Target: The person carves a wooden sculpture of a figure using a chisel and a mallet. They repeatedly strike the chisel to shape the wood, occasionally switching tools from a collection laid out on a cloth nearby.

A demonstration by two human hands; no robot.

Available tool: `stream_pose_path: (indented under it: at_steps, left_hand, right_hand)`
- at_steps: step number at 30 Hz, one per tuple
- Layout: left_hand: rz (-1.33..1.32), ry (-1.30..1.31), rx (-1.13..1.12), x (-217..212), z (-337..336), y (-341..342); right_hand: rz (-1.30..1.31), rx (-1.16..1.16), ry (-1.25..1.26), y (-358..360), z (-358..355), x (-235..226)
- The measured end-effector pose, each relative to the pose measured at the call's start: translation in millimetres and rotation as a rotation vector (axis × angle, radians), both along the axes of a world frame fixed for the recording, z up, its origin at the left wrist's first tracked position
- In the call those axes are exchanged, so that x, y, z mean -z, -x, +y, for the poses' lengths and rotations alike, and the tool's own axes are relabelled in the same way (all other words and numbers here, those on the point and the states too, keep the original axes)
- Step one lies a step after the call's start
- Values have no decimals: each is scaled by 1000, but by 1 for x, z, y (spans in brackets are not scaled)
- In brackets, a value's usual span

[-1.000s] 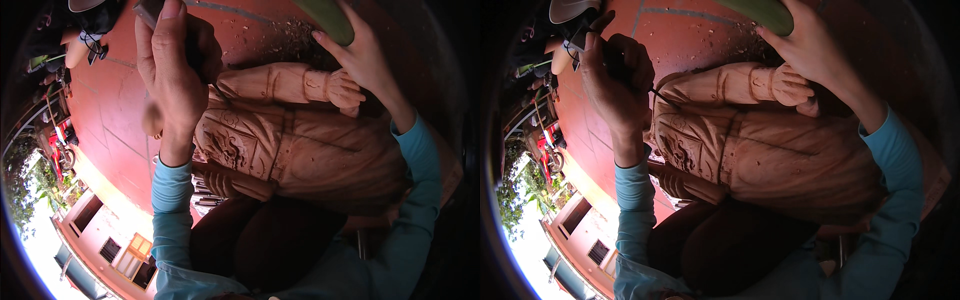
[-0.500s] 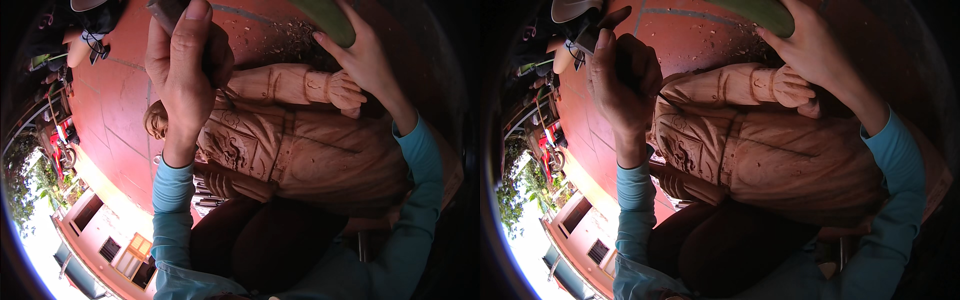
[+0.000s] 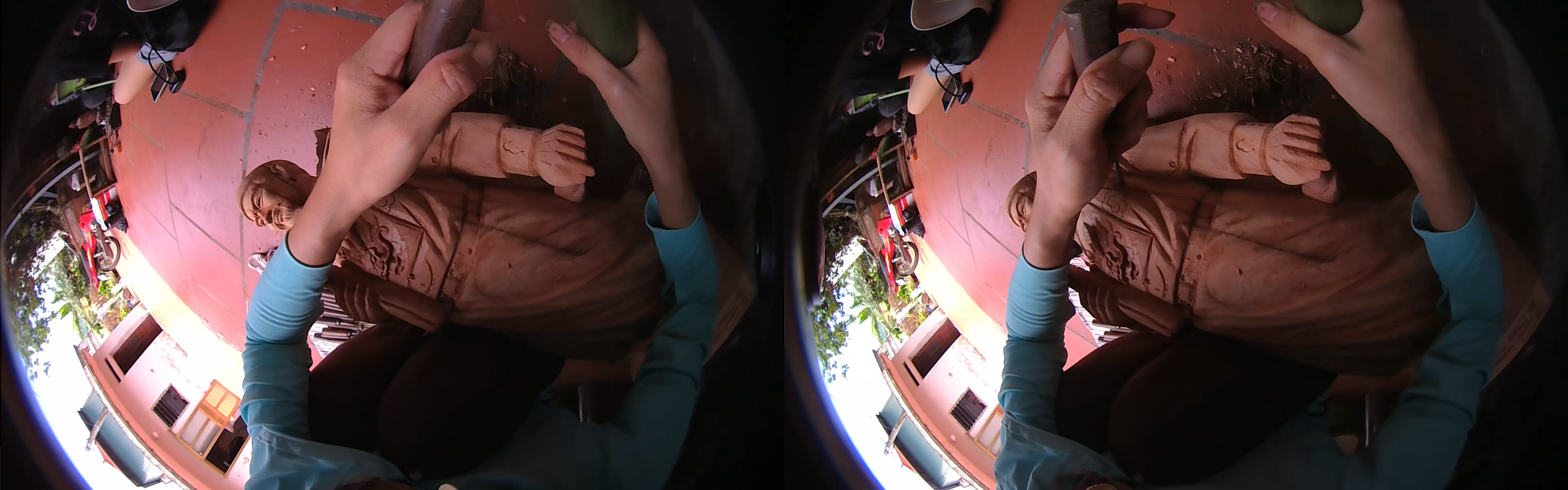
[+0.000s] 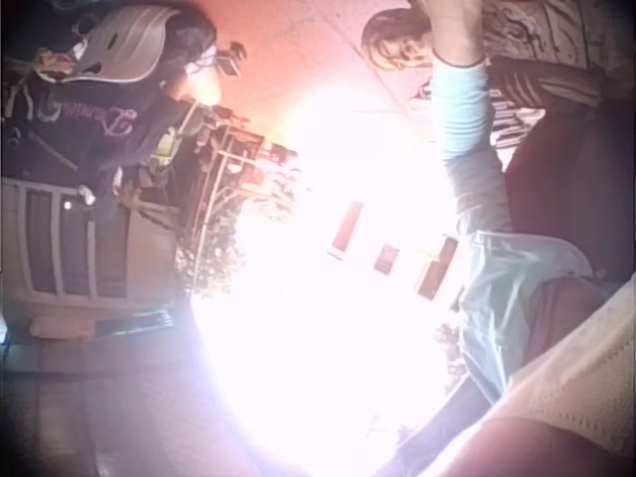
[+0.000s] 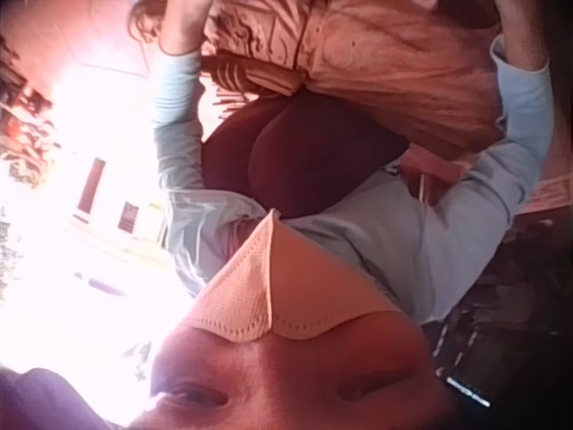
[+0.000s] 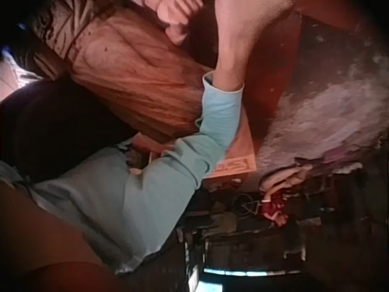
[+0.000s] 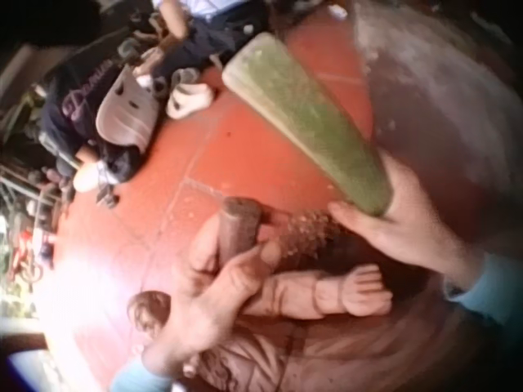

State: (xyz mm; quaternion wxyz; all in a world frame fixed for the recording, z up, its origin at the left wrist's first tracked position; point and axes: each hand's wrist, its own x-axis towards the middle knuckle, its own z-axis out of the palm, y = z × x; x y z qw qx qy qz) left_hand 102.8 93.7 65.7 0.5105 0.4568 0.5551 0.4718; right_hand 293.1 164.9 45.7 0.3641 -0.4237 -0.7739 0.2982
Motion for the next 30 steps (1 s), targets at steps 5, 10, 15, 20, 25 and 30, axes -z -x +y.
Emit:
stream_pose_path:
  at_steps: [5, 10, 15, 20, 25, 30]
  left_hand:
    - [41, -62, 51, -2, 2, 2]
    - [35, -2, 77, -4, 1, 6]
    - [32, 14, 87, -2, -2, 4]
    - [-157, 54, 308, -6, 1, 20]
    - [-18, -150, 323, 19, 1, -2]
    - [-103, 17, 63, 7, 6, 5]
  right_hand:
    - [-102, 112, -214, -8, 8, -10]
    - [-176, 94, 0, -29, 17, -6]
    - [-279, -196, -51, -29, 13, -28]
    - [-102, -25, 34, -18, 0, -12]
    - [1, -78, 48, -27, 14, 2]
    - [63, -14, 120, -26, 14, 9]
